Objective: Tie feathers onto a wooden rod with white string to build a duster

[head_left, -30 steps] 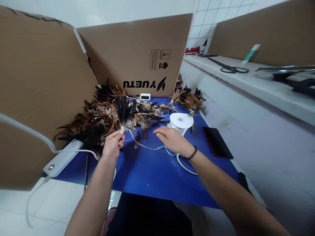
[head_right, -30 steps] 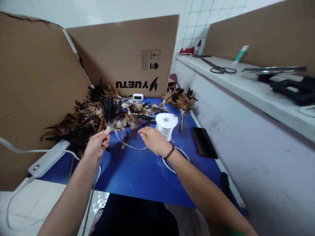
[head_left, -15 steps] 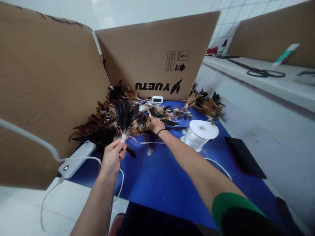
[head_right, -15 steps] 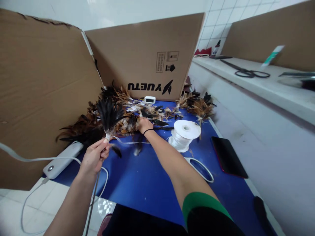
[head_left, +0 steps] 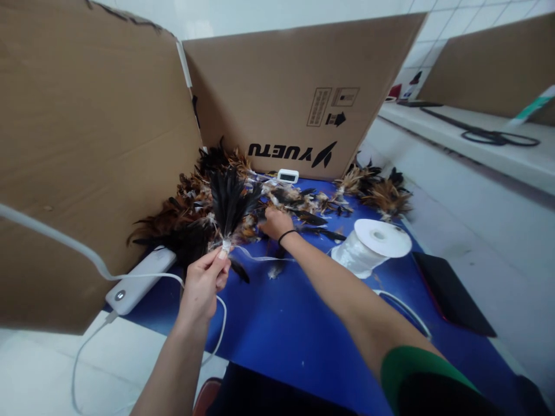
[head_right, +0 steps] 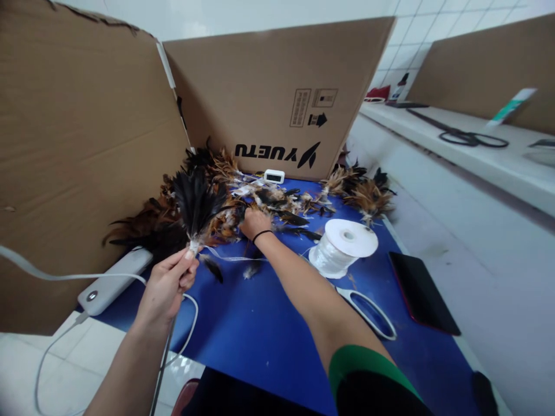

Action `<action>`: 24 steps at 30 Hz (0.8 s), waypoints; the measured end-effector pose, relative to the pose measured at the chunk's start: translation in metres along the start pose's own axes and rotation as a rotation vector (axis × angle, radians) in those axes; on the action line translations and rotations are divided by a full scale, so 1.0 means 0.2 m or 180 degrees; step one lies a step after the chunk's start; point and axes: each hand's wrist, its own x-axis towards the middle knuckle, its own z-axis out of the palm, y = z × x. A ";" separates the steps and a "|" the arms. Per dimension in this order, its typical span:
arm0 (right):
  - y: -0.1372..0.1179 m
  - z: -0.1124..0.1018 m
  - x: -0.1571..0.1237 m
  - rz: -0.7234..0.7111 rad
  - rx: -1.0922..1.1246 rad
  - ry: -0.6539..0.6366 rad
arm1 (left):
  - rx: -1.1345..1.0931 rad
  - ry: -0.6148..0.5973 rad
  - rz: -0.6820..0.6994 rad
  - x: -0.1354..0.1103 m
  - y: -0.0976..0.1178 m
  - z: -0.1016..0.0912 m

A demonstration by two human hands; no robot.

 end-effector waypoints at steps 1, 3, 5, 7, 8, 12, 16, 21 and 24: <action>0.01 0.01 0.01 0.0072 0.0093 0.0007 | 0.0011 0.0011 0.0004 0.00 0.00 0.00; 0.05 0.03 0.04 0.0198 0.0250 0.0017 | 0.0018 0.0036 0.0000 -0.01 0.00 -0.01; 0.09 0.03 0.05 0.0352 0.0487 0.0026 | 0.0005 0.0048 -0.0007 -0.01 -0.01 -0.02; 0.12 0.01 0.06 0.0528 0.0797 0.0008 | -0.0002 0.0021 -0.0006 -0.01 -0.02 -0.03; 0.14 0.01 0.06 0.0613 0.0963 0.0000 | 0.0000 0.0004 -0.0004 -0.01 -0.02 -0.03; 0.15 -0.02 0.02 0.0775 0.1530 0.0079 | 0.0005 -0.0023 0.0003 -0.01 -0.04 -0.03; 0.17 -0.06 -0.02 0.0721 0.1678 0.0226 | -0.0021 0.0061 0.0019 -0.03 -0.04 -0.03; 0.19 -0.17 -0.07 0.0376 0.1382 0.0662 | -0.0078 0.0168 0.0030 -0.05 -0.03 -0.03; 0.18 -0.24 -0.11 -0.0146 0.1411 0.1251 | -0.0062 0.0244 0.0040 -0.06 -0.03 -0.03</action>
